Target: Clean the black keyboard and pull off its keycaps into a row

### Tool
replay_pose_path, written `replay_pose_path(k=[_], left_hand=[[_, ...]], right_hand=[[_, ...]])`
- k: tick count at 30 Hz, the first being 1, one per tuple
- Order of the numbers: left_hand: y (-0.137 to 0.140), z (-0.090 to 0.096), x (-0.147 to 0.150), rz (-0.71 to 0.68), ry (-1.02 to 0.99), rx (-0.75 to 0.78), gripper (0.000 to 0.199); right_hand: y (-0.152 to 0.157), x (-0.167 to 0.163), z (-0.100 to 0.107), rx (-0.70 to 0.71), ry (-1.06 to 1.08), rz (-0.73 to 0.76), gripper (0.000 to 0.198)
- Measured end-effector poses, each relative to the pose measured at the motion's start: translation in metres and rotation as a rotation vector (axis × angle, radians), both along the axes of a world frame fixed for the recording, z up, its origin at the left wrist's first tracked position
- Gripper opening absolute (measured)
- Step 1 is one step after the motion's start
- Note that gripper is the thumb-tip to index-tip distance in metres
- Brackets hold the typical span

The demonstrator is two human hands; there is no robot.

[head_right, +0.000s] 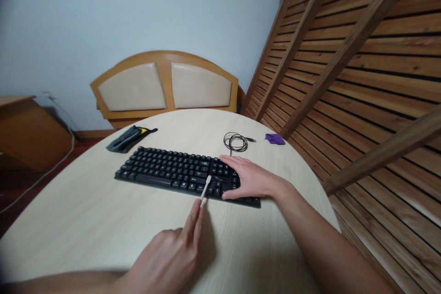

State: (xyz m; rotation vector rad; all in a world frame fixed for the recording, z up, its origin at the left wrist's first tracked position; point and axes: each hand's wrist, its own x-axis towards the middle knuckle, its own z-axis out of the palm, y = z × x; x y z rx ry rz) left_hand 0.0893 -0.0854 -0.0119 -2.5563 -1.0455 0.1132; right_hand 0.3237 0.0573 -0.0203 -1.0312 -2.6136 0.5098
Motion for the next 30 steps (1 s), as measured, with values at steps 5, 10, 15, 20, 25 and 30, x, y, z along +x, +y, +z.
replay_pose_path(k=[5, 10, 15, 20, 25, 30], left_hand=[[-0.003, -0.012, 0.009, 0.066, -0.018, 0.023, 0.055], [-0.018, -0.028, -0.006, 0.022, -0.101, -0.008, 0.057], [-0.029, -0.024, -0.028, -0.048, -0.164, -0.004, 0.055], [-0.021, -0.008, -0.033, -0.067, -0.253, 0.025, 0.059], [-0.004, 0.013, -0.029, -0.119, -0.263, 0.086, 0.058], [0.0, 0.028, -0.036, -0.201, -0.228, 0.055, 0.058]], right_hand=[[-0.001, -0.001, 0.002, -0.015, -0.018, -0.018, 0.106], [-0.001, -0.001, 0.004, -0.031, -0.009, -0.024, 0.106], [-0.002, -0.002, 0.004, -0.033, -0.03, -0.034, 0.106], [-0.002, -0.002, 0.005, -0.027, -0.044, -0.038, 0.106], [-0.002, -0.002, 0.005, -0.024, -0.015, -0.021, 0.105], [-0.001, 0.0, 0.005, -0.028, -0.024, -0.008, 0.102]])
